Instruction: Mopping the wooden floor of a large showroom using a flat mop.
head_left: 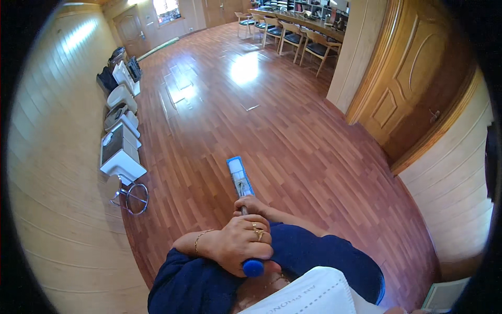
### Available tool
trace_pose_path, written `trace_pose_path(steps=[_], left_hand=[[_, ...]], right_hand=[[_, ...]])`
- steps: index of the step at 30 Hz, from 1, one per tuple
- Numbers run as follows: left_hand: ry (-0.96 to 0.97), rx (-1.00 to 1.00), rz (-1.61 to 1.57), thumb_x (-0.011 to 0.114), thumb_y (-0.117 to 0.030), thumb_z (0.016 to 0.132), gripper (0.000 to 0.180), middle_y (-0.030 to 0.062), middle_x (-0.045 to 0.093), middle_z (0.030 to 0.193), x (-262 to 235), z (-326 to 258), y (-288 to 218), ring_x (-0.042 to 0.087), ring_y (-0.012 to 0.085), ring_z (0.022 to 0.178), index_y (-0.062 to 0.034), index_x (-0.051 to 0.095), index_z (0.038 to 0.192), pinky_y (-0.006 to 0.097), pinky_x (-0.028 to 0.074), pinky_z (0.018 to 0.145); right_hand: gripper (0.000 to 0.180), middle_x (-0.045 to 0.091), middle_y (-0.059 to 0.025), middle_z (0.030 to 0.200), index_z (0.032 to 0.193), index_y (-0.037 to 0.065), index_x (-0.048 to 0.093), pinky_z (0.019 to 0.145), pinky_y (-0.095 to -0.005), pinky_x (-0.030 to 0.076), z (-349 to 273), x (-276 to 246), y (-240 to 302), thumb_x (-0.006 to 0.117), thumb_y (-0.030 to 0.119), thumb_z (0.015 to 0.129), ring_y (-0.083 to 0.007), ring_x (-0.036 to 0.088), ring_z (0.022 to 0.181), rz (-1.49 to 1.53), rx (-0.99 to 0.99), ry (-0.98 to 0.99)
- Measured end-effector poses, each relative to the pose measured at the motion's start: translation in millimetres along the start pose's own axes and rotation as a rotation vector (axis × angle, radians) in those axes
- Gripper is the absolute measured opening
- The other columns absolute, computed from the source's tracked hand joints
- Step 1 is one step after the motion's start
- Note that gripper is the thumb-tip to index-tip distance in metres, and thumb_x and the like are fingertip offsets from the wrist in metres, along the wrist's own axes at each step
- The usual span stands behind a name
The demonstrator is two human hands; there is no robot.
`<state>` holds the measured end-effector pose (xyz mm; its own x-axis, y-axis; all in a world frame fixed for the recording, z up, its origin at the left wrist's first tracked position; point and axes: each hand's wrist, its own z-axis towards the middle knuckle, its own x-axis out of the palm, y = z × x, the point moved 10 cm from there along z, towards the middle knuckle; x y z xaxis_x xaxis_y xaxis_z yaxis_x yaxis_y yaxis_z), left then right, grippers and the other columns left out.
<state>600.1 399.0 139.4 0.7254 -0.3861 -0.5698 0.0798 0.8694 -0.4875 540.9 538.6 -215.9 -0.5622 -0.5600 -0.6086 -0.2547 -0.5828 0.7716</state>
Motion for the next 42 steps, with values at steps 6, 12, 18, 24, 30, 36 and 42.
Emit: trace_pose_path(steps=[6,12,18,24,30,36,42], left_hand=[[-0.049,-0.048,-0.054,0.081,-0.019,0.071,0.028,0.0041,0.055,0.067,-6,-7,5,0.059,0.0249,0.066,-0.0108,0.054,0.068,0.036,0.046,0.068],[-0.075,-0.076,-0.080,0.079,-0.018,0.074,0.026,0.0039,0.055,0.069,17,4,43,0.058,0.0255,0.066,-0.0100,0.055,0.071,0.039,0.044,0.074],[0.070,-0.093,-0.225,0.076,-0.021,0.077,0.019,0.0043,0.063,0.081,88,38,90,0.062,0.0254,0.081,-0.0105,0.061,0.080,0.042,0.041,0.084],[0.205,-0.027,-0.452,0.073,-0.023,0.081,0.019,0.0050,0.066,0.090,171,74,120,0.062,0.0230,0.088,-0.0098,0.062,0.089,0.039,0.036,0.092],[0.329,-0.040,-0.693,0.073,-0.015,0.080,0.016,0.0083,0.067,0.089,245,104,128,0.062,0.0261,0.086,-0.0058,0.061,0.082,0.041,0.041,0.084],[0.387,-0.023,-0.931,0.072,-0.004,0.079,0.015,0.0123,0.065,0.084,296,105,114,0.062,0.0269,0.085,-0.0016,0.057,0.078,0.039,0.046,0.077],[0.443,-0.017,-0.959,0.070,0.000,0.079,0.012,0.0120,0.065,0.084,288,112,96,0.062,0.0261,0.086,-0.0003,0.058,0.080,0.038,0.047,0.078]], right_hand=[[0.021,0.064,-0.0120,0.071,0.069,0.010,0.062,0.063,-0.0422,0.048,-24,-34,-4,0.068,0.029,0.076,-0.0314,0.064,0.072,-0.162,-0.004,-0.191],[0.021,0.064,-0.0137,0.069,0.070,0.011,0.064,0.061,-0.0446,0.049,-82,-109,-59,0.066,0.031,0.076,-0.0347,0.063,0.070,-0.272,0.165,-0.353],[0.012,0.064,-0.0141,0.069,0.067,0.007,0.064,0.060,-0.0408,0.051,-218,-170,-129,0.065,0.017,0.073,-0.0330,0.062,0.063,-0.288,0.405,-0.555],[0.006,0.064,-0.0140,0.071,0.069,0.006,0.062,0.061,-0.0394,0.050,-370,-211,-160,0.063,0.011,0.071,-0.0305,0.063,0.067,-0.437,0.553,-0.801],[0.017,0.060,-0.0087,0.068,0.071,0.010,0.059,0.062,-0.0389,0.045,-539,-179,-201,0.071,0.023,0.072,-0.0243,0.059,0.066,-0.290,0.669,-1.136],[0.010,0.060,-0.0099,0.067,0.068,0.009,0.060,0.060,-0.0398,0.043,-583,-171,-89,0.067,0.016,0.065,-0.0247,0.057,0.064,-0.589,0.808,-1.123],[0.008,0.057,-0.0147,0.059,0.067,0.012,0.061,0.048,-0.0473,0.043,-588,-156,-67,0.067,0.016,0.067,-0.0363,0.057,0.052,-0.503,0.985,-1.112]])
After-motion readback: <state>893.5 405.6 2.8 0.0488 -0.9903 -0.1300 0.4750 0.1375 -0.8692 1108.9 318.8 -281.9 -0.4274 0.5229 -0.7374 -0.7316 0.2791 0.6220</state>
